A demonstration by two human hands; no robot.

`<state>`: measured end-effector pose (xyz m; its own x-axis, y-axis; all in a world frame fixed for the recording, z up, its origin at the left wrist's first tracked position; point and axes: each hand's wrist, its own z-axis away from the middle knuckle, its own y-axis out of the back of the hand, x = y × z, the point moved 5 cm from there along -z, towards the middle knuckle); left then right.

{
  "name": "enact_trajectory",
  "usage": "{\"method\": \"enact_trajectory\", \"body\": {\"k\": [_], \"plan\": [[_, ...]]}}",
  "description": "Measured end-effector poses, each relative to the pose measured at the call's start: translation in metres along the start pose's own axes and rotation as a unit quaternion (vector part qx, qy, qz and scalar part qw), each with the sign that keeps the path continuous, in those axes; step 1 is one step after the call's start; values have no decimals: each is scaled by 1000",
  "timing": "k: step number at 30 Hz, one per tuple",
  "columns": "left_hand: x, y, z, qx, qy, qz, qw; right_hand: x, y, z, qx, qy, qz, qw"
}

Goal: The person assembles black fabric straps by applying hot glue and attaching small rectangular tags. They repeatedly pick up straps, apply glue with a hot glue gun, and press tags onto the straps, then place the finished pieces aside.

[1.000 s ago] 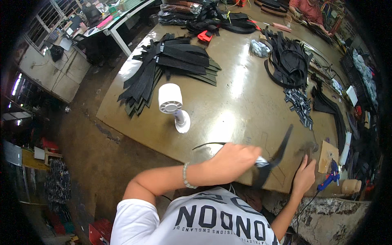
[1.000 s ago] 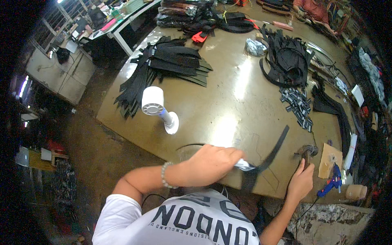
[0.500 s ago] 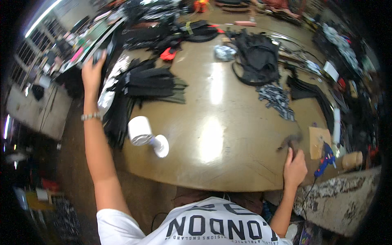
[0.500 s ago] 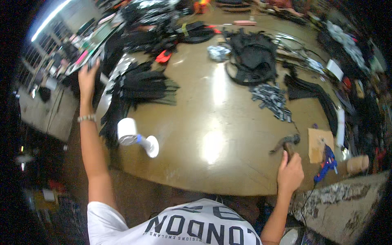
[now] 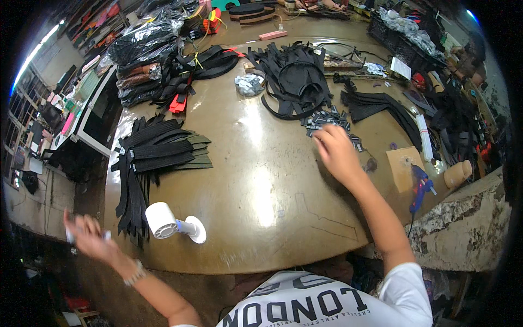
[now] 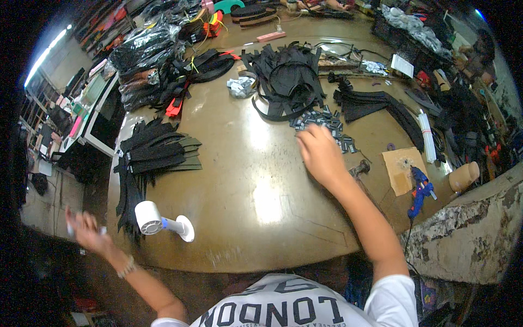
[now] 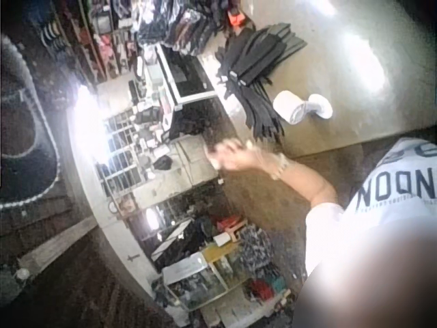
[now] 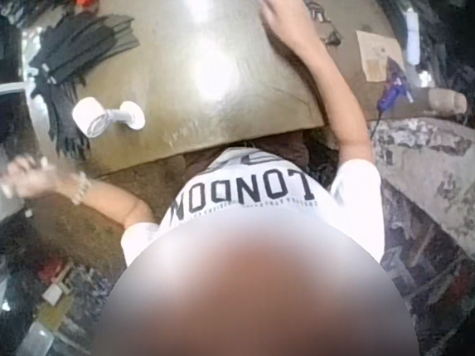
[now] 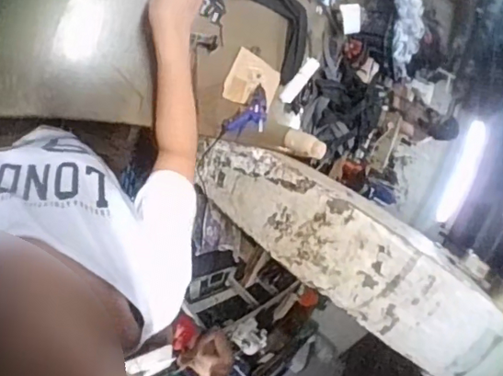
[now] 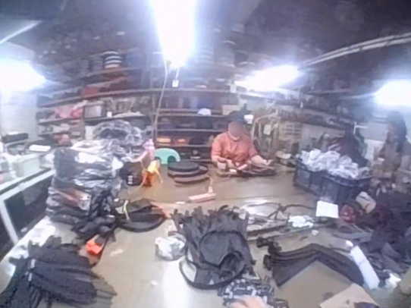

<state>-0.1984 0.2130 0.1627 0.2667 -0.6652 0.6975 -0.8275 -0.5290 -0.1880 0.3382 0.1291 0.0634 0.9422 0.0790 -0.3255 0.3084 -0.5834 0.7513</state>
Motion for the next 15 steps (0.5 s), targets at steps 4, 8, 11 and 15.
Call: {"method": "enact_trajectory", "body": {"k": [4,8,11,15], "plan": [[76,49,63,139,-131,-84,978,12,-68,-55,2,87,43,995],[79,96,91,256,-28,-27,966,25,-101,-68,8,169,123,978],[70,102,98,215,47,109,969,25,-103,-66,16,219,177,959],[69,63,126,138,134,189,963,8,-81,-73,23,224,186,956]]}}
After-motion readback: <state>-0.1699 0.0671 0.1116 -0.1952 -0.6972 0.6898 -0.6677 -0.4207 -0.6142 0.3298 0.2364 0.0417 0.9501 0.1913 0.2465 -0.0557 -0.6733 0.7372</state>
